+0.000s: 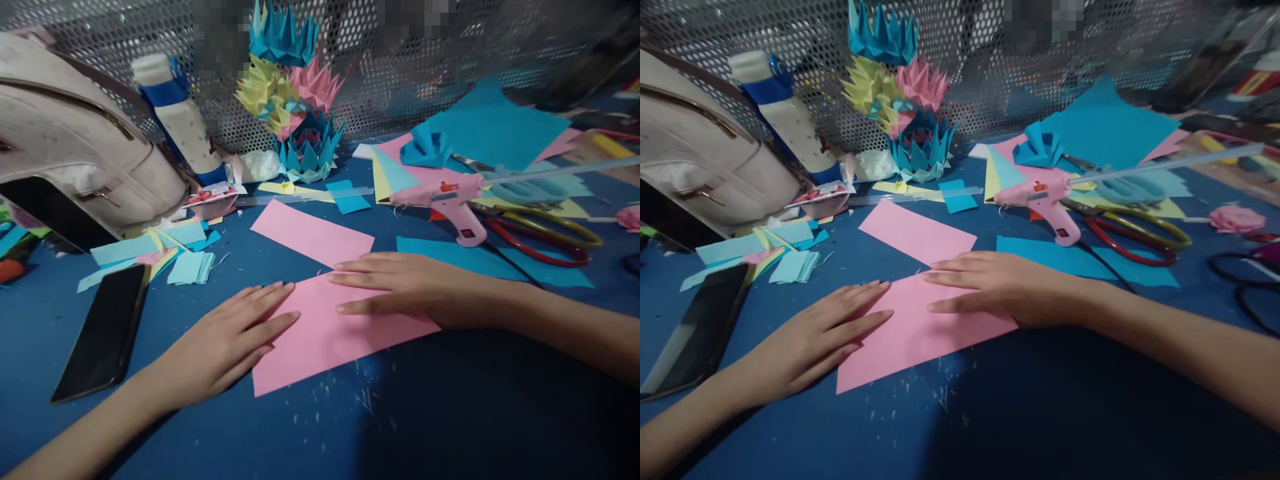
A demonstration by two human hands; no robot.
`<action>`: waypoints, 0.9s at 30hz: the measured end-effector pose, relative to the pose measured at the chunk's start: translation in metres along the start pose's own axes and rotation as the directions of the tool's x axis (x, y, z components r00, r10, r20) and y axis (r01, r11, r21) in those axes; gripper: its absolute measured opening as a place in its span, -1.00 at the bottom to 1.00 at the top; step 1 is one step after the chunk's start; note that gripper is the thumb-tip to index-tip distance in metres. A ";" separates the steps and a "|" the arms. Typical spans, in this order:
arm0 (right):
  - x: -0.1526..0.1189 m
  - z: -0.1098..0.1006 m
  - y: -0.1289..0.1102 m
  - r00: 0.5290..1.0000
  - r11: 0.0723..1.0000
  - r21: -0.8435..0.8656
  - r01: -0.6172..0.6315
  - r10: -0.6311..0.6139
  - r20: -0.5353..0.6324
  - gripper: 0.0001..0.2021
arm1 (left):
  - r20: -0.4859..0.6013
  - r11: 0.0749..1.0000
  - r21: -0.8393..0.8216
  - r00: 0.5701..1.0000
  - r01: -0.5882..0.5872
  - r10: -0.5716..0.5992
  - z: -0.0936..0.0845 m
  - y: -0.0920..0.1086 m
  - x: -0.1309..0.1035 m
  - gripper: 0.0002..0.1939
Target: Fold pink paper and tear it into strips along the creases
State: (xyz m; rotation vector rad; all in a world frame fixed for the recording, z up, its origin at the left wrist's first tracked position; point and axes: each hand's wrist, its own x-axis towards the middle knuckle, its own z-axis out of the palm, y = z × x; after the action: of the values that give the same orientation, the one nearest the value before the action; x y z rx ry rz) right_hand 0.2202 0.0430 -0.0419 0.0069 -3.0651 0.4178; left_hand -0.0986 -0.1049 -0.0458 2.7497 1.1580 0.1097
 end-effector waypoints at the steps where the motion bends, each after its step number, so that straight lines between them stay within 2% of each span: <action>1: 0.000 0.000 0.000 1.000 1.000 -0.001 -0.004 0.004 0.012 -0.23 | 0.002 1.000 0.000 1.000 0.000 0.000 0.000 0.000 0.000 -0.44; 5: 0.002 -0.002 -0.001 0.998 1.000 0.028 -0.005 0.004 0.055 -0.26 | 0.012 1.000 -0.026 1.000 0.006 -0.006 0.000 0.000 0.000 -0.43; 8: 0.003 -0.003 -0.003 0.999 0.997 0.077 0.027 -0.029 0.035 -0.33 | 0.005 0.999 -0.032 1.000 0.005 -0.005 0.000 0.000 0.000 -0.42; 14: 0.001 0.001 -0.012 0.995 0.990 0.121 0.079 -0.071 -0.068 -0.17 | 0.009 0.999 -0.035 1.000 -0.009 0.009 0.001 -0.001 0.001 -0.44; 19: 0.001 0.003 -0.014 0.997 0.993 0.082 0.081 -0.079 -0.027 -0.33 | 0.015 1.000 -0.005 0.999 -0.029 0.029 0.000 -0.001 0.002 -0.44; 23: 0.002 0.003 -0.013 0.997 0.994 0.074 0.082 -0.082 0.001 -0.38 | 0.006 1.000 0.007 1.000 -0.025 0.025 -0.002 0.001 0.002 -0.42; 27: 0.001 0.002 -0.012 0.998 0.988 0.143 0.061 -0.062 0.001 -0.39 | 0.019 0.992 0.077 0.995 -0.100 0.099 -0.004 0.006 0.004 -0.33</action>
State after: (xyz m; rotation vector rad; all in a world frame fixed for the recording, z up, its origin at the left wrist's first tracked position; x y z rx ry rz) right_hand 0.2191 0.0311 -0.0401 0.1078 -3.0240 0.6330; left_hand -0.0919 -0.1053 -0.0410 2.8709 1.0428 0.0563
